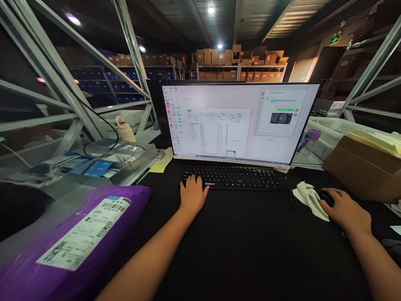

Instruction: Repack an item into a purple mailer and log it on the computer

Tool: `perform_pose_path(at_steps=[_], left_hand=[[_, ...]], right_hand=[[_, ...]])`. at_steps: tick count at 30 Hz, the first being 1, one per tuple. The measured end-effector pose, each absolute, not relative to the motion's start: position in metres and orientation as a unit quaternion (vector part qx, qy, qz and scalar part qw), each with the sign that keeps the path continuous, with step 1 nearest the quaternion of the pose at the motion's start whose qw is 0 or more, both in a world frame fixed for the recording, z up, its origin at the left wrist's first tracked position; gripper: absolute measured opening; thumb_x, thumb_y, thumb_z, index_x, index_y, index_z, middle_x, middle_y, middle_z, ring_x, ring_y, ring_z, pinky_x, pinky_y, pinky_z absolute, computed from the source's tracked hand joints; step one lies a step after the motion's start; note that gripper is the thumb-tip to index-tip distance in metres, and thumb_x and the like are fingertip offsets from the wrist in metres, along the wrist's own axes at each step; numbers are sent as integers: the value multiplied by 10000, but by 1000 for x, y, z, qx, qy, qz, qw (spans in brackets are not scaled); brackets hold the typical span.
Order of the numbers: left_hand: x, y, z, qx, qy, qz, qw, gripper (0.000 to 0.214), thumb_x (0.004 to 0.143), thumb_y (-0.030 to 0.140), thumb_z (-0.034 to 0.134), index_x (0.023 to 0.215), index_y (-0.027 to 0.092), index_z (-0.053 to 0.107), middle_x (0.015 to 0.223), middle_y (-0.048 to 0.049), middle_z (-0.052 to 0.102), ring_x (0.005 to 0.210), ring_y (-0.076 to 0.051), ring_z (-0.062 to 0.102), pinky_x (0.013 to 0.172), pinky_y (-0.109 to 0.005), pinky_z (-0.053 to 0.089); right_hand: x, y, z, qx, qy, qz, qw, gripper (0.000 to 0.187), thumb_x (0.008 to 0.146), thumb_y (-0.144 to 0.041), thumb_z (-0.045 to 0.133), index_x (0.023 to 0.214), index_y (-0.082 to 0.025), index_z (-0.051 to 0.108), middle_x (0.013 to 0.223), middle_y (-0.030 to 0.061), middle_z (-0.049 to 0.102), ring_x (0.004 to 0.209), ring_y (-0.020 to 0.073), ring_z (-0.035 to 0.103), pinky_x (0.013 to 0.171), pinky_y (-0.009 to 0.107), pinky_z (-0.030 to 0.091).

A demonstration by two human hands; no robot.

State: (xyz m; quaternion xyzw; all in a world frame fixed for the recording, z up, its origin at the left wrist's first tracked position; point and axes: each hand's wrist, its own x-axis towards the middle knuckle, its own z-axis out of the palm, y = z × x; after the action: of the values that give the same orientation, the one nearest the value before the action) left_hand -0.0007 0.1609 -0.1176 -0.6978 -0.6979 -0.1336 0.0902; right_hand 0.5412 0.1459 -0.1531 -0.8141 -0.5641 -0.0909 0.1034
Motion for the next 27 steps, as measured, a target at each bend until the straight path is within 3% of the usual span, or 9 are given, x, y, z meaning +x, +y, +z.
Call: perform_pose_path(at_steps=[12,21,27], left_hand=[[1,159,-115,-695,-703,-122,89,536,1032,429,426,1434,91,533,1553,-253,474,1445,-383,432,1168,-662,358],[1,157,-114,-693,-703,-119,111,524,1027,430,431,1426,109,546,1534,-238,503,1429,-369,451,1153,-642,385],[1,157,-114,-694,-702,-119,104,542,1029,430,429,1436,88,536,1533,-247,499,1438,-377,440,1158,-645,378]], right_hand=[[529,142,-145,-825,-547,-84,114,627,894,-607,340,1366,-294,609,1453,101,533,1246,326,567,845,477,504],[535,142,-150,-819,-553,-87,124,612,868,-616,393,1364,-324,600,1455,87,529,1210,328,592,841,477,506],[518,140,-138,-818,-552,-77,138,566,894,-523,371,1310,-252,641,1440,131,525,1301,333,533,959,474,491]])
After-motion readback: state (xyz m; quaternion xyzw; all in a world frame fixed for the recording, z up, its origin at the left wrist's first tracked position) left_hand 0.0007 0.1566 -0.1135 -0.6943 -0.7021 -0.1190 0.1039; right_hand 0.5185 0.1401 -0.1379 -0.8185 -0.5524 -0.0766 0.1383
